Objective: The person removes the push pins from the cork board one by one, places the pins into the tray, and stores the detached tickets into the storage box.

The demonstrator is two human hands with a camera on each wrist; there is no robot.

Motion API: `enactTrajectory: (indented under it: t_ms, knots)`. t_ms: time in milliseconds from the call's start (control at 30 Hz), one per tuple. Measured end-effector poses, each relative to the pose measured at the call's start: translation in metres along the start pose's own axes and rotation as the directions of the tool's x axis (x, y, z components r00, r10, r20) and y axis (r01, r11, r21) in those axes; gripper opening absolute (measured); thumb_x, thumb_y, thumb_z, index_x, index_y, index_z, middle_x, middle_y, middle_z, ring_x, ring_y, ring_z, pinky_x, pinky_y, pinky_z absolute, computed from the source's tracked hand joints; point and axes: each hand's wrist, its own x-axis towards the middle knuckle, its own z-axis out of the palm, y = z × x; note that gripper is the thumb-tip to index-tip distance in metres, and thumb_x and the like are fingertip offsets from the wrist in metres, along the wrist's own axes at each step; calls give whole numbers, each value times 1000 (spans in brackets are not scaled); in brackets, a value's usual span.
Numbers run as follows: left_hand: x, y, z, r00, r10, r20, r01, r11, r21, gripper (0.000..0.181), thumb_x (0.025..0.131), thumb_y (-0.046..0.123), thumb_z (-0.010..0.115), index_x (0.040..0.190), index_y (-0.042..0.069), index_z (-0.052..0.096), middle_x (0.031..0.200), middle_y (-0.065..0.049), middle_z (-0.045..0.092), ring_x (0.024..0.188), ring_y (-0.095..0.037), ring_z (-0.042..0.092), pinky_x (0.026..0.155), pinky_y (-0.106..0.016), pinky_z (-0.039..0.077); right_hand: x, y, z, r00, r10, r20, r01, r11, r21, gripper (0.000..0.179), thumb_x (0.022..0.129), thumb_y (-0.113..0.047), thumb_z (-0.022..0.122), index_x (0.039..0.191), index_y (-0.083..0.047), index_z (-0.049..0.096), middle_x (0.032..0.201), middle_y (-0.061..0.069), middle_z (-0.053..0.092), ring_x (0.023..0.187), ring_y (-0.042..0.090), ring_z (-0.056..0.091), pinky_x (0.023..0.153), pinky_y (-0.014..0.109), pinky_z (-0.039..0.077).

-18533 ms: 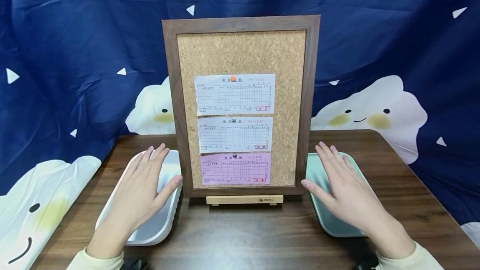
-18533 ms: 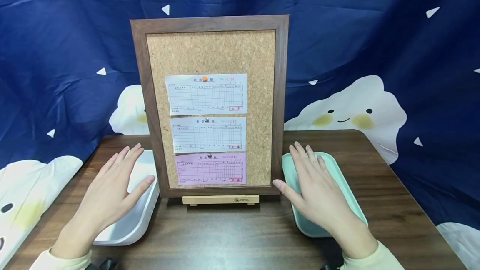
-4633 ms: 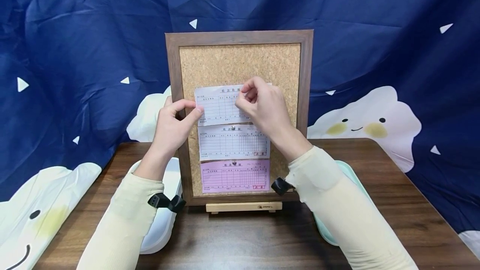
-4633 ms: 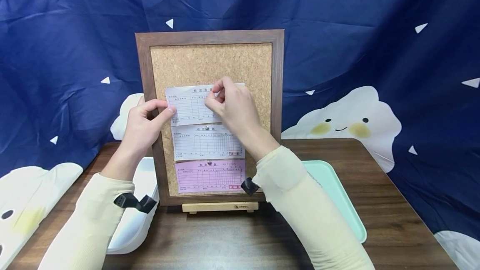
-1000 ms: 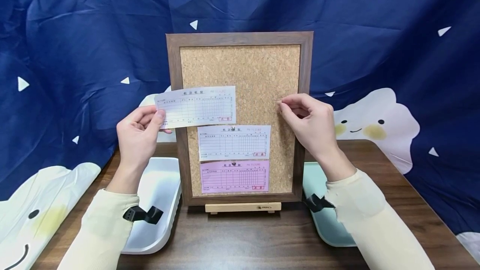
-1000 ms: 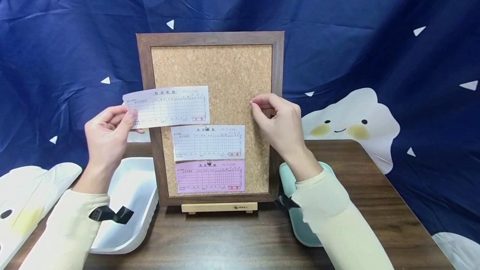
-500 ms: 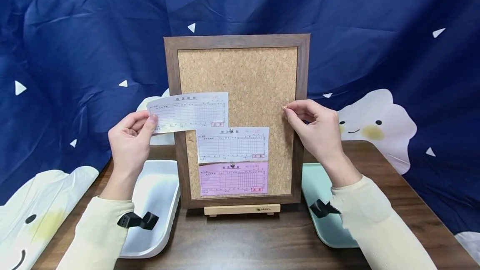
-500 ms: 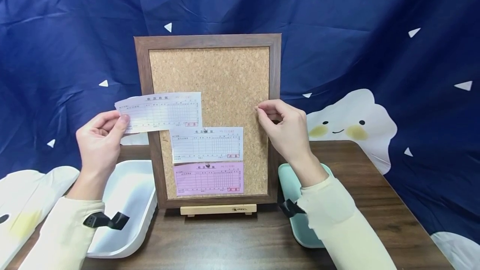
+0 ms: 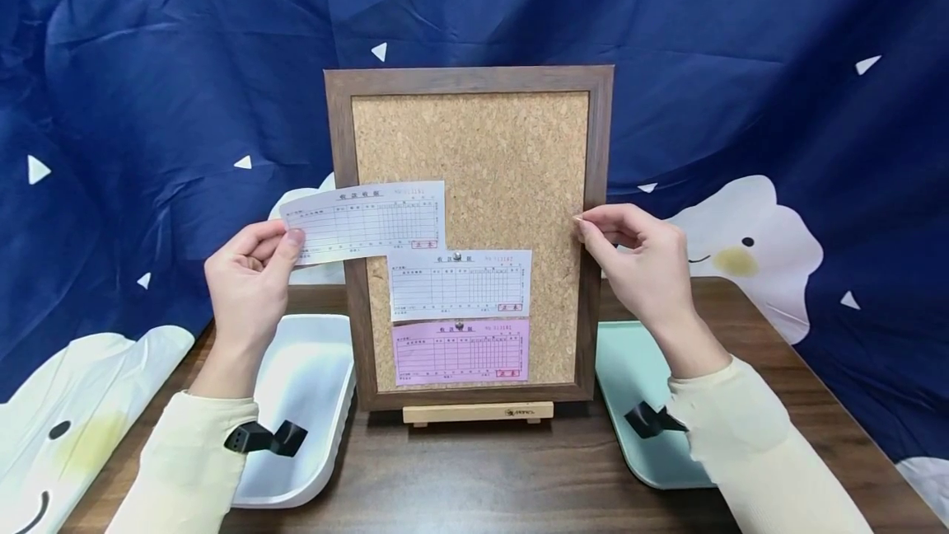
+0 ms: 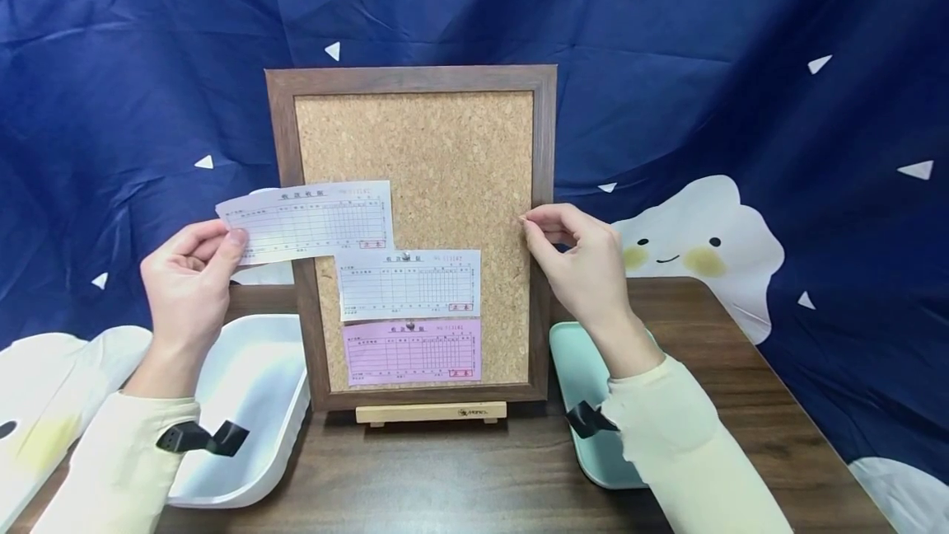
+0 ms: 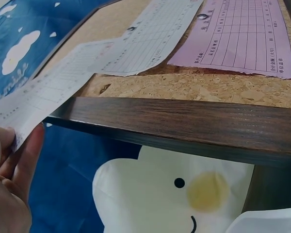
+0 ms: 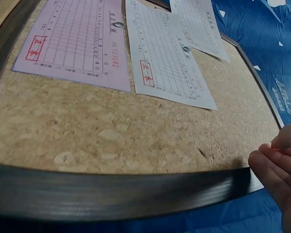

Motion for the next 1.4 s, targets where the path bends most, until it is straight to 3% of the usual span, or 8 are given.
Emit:
enactTrajectory:
  t_ms: [633, 900, 1067, 1400]
  knots:
    - [-6, 5, -6, 997, -71, -26, 70, 997, -32, 17, 95, -8, 74, 101, 7, 80, 91, 7, 83, 82, -3, 79, 75, -14, 61, -13, 10, -17, 998, -69, 9, 69, 994, -85, 8, 90, 9, 79, 97, 5, 80, 89, 20, 81, 83, -21, 64, 80, 3, 51]
    - [-8, 3, -10, 996, -77, -34, 75, 996, -58, 16, 97, -7, 74, 102, 7, 79, 90, 5, 83, 78, -4, 79, 72, -16, 62, -19, 16, -21, 997, -71, -5, 70, 992, -101, 12, 87, 13, 80, 95, 4, 80, 88, 12, 82, 82, -20, 65, 78, 4, 51]
    - [-9, 3, -13, 996, -64, -60, 62, 997, -48, 16, 96, -7, 74, 100, 8, 79, 85, 5, 82, 71, -2, 76, 66, -13, 59, -22, 18, -23, 997, -78, -10, 76, 992, -103, 10, 88, 10, 80, 96, 5, 80, 87, 18, 81, 82, -21, 65, 79, 3, 51]
    - [-9, 1, -21, 993, -48, -104, 45, 998, -32, 13, 94, -2, 79, 98, 10, 79, 85, 4, 82, 69, -1, 75, 60, -12, 56, -32, 25, -33, 999, -24, -27, 21, 993, -118, 10, 89, 8, 82, 98, 3, 82, 89, -1, 81, 82, -19, 67, 72, 2, 51]
